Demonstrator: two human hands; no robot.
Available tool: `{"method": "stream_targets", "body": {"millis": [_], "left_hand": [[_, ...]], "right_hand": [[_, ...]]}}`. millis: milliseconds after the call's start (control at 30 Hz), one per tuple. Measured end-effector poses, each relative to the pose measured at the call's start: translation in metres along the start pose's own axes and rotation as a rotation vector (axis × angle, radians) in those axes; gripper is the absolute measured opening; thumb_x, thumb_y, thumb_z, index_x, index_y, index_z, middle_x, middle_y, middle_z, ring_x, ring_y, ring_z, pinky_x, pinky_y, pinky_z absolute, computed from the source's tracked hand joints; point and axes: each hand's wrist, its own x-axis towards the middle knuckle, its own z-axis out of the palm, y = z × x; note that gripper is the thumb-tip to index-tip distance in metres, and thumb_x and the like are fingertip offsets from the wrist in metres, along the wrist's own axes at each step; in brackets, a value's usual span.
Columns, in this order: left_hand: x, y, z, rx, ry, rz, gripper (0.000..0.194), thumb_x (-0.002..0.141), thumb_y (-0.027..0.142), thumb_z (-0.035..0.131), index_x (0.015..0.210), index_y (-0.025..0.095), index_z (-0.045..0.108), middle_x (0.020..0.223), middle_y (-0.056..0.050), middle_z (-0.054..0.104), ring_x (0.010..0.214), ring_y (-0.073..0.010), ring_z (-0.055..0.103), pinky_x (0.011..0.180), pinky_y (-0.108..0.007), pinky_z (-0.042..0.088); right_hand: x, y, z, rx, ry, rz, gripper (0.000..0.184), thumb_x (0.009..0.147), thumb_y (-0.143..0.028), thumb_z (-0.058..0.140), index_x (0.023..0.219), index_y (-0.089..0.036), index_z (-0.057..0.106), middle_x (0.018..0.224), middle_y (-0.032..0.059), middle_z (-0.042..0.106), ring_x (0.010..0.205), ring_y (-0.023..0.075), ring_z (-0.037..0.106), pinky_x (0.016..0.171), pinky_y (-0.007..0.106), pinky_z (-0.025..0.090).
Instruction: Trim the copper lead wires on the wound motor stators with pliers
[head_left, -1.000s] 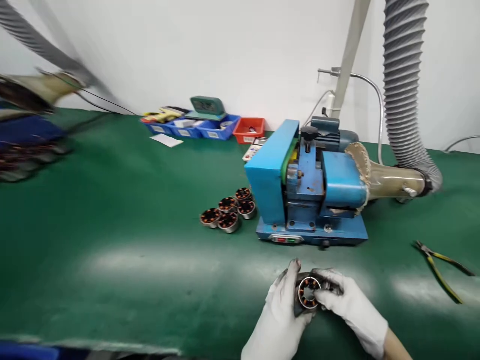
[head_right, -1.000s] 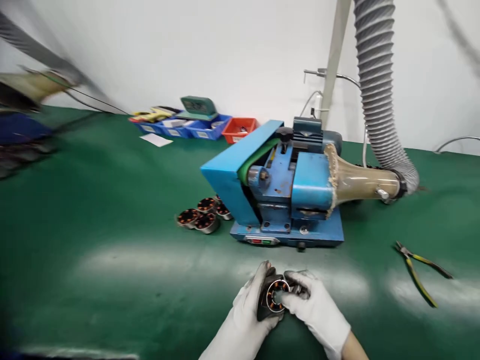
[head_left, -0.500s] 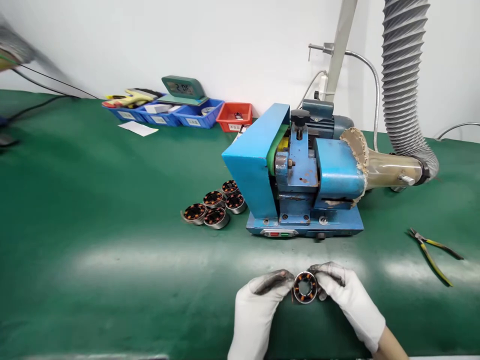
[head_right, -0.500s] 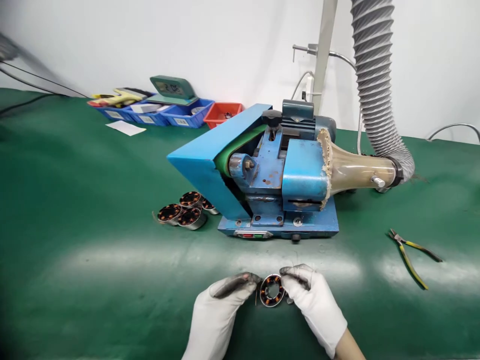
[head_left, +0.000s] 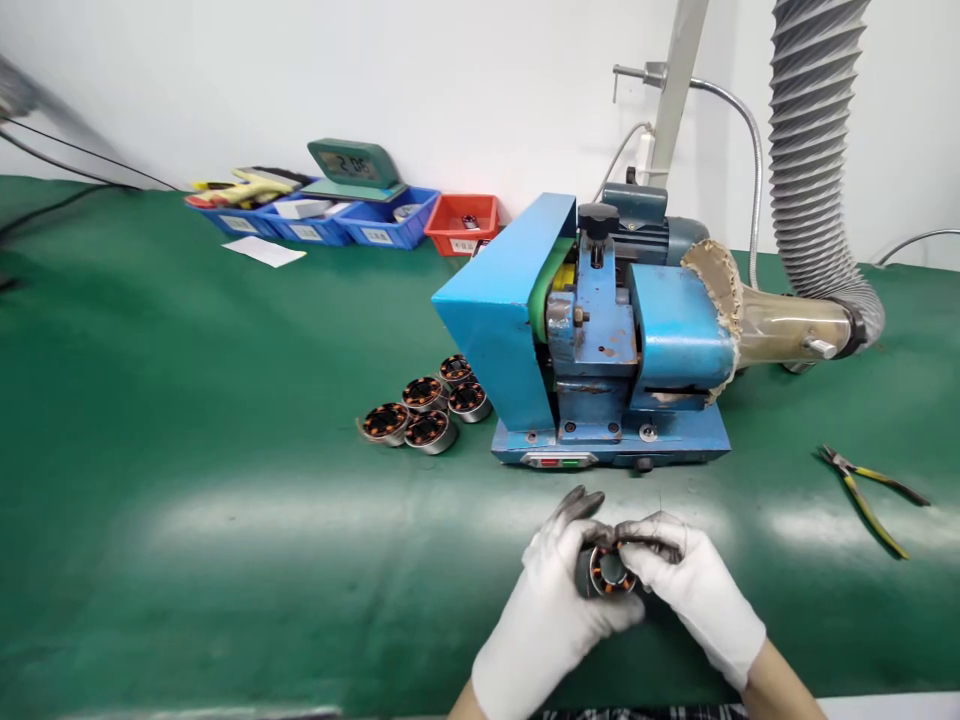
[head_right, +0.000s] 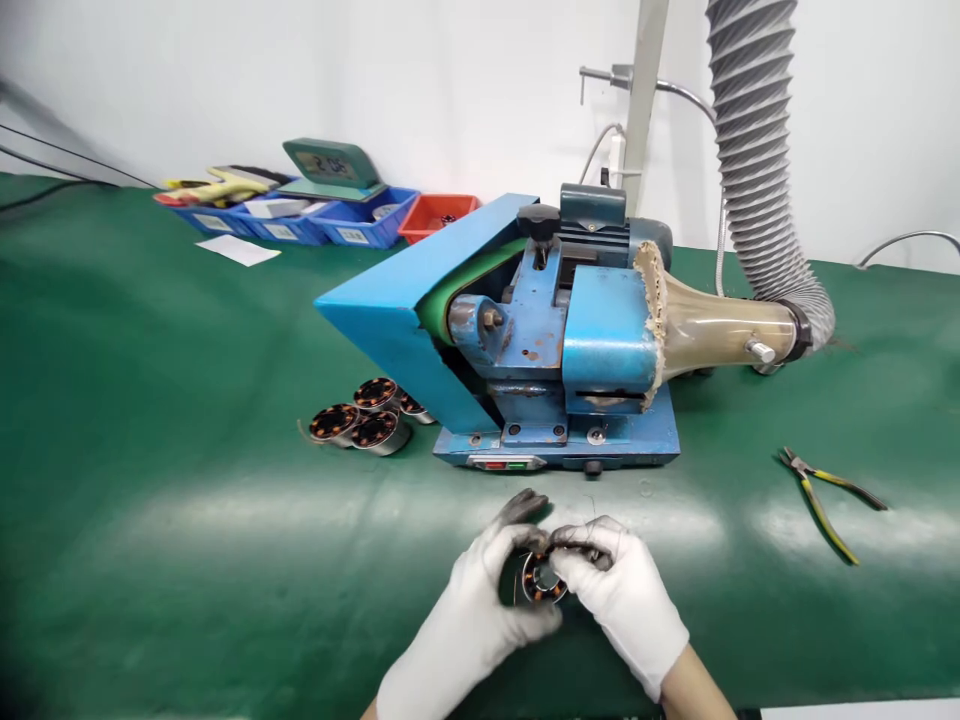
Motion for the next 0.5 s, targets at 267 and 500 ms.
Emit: {"method": "stream_targets", "body": {"millis": [267,500], "left_hand": [[0.000,0.006,0.010,0.363,-0.020,0.281,0.047,0.067,0.024,0.072,0.110,0.017,0.054,0.110,-0.014,0.066,0.109,-0.0322,0.058,0.099,-0.056,0.040],[0.001,0.011,0.009,0.316,-0.005,0.250,0.039,0.066,0.026,0.074,0.099,0.019,0.056,0.101,-0.009,0.068,0.110,-0.0305,0.058,0.100,-0.054,0.040]], "right_hand": [[-0.002,0.012,-0.001,-0.109,0.153,-0.078,0.018,0.077,-0.028,0.056,0.067,-0.016,0.065,0.065,0.0033,0.064,0.055,0.0154,0.057,0.053,0.026,0.048],[-0.021,0.027,-0.018,-0.492,0.204,-0.331,0.017,0.079,-0.015,0.051,0.074,-0.021,0.066,0.070,0.0036,0.065,0.066,0.0173,0.062,0.062,0.026,0.049]]}}
